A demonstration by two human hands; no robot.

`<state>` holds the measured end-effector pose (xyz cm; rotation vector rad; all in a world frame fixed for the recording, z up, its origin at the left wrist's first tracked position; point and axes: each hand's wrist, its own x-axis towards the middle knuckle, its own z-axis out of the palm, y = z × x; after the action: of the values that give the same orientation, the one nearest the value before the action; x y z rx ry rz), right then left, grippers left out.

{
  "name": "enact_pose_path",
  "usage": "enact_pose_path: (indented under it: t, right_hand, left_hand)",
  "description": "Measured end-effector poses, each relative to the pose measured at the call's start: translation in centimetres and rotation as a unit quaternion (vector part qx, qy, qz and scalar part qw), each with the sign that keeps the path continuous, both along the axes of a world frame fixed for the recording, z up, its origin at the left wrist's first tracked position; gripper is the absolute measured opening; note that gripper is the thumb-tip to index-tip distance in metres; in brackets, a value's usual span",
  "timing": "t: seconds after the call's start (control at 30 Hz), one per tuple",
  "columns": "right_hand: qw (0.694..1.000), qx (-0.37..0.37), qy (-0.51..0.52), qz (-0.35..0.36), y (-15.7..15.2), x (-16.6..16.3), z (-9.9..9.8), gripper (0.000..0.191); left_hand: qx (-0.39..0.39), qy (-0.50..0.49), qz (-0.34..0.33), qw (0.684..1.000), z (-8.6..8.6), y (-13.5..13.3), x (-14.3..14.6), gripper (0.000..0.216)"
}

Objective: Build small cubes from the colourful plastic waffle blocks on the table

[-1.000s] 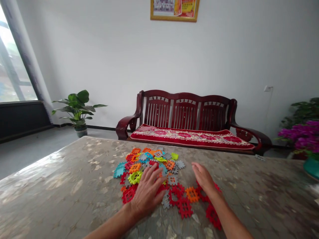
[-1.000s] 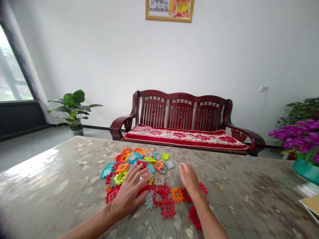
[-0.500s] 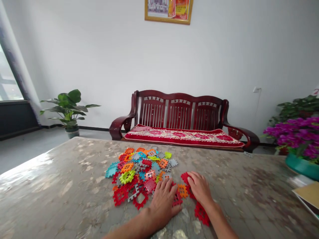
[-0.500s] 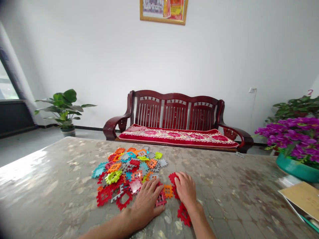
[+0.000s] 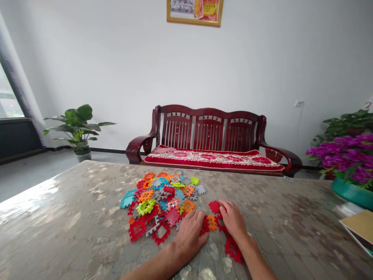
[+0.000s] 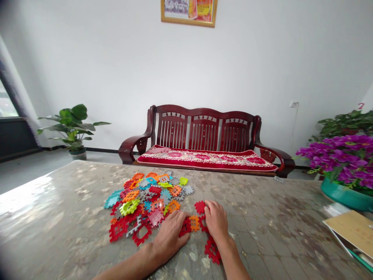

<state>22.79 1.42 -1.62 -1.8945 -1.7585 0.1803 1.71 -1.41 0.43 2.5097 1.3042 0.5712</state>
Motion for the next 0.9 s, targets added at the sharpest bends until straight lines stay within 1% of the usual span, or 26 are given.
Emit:
enact_pose_path:
  t: [0.1, 0.17, 0.23, 0.33, 0.43, 0.5, 0.63, 0.7, 0.8, 0.9]
  right_hand:
    - [0.999, 0.004, 0.047, 0.018, 0.2, 0.6, 0.0, 0.042]
    - [0.997, 0.001, 0.068, 0.029, 0.1, 1.2, 0.3, 0.046]
    - [0.997, -0.013, 0.067, 0.036, -0.3, 1.9, 0.7, 0.058]
    - [0.996, -0.057, 0.044, 0.046, -1.0, 2.7, 1.3, 0.078]
    - [0.995, -0.09, 0.021, 0.044, -1.5, 2.7, 1.7, 0.085]
    - [0.995, -0.096, 0.001, 0.032, -1.7, 2.4, 2.0, 0.086]
    - [0.996, -0.085, -0.031, 0.005, -1.5, 1.9, 2.3, 0.089]
    - [0.996, -0.077, -0.041, -0.009, -1.3, 1.9, 2.3, 0.087]
    - [0.996, -0.074, -0.042, -0.03, -1.1, 2.3, 1.9, 0.078]
    - [0.996, -0.072, -0.023, -0.046, -0.7, 2.6, 1.4, 0.069]
  left_hand:
    - [0.002, -0.002, -0.004, 1.0, 0.0, 0.0, -0.1, 0.03]
    - [-0.002, -0.007, -0.008, 1.0, 0.1, 0.1, -0.1, 0.034]
    - [-0.005, -0.019, -0.001, 1.0, 0.4, 0.1, 0.0, 0.037]
    - [-0.013, -0.018, 0.015, 1.0, 0.9, 0.3, 0.4, 0.038]
    - [-0.022, 0.019, 0.022, 0.999, 1.5, 0.8, 0.9, 0.03]
    - [-0.027, 0.033, 0.021, 0.999, 1.7, 1.4, 1.1, 0.032]
    - [-0.049, 0.047, 0.009, 0.998, 2.2, 2.8, 1.6, 0.06]
    - [-0.072, 0.077, 0.011, 0.994, 2.8, 3.4, 1.9, 0.068]
    - [-0.11, 0.117, 0.01, 0.987, 3.8, 4.1, 2.3, 0.065]
    - [-0.125, 0.136, 0.011, 0.983, 4.5, 4.5, 2.6, 0.059]
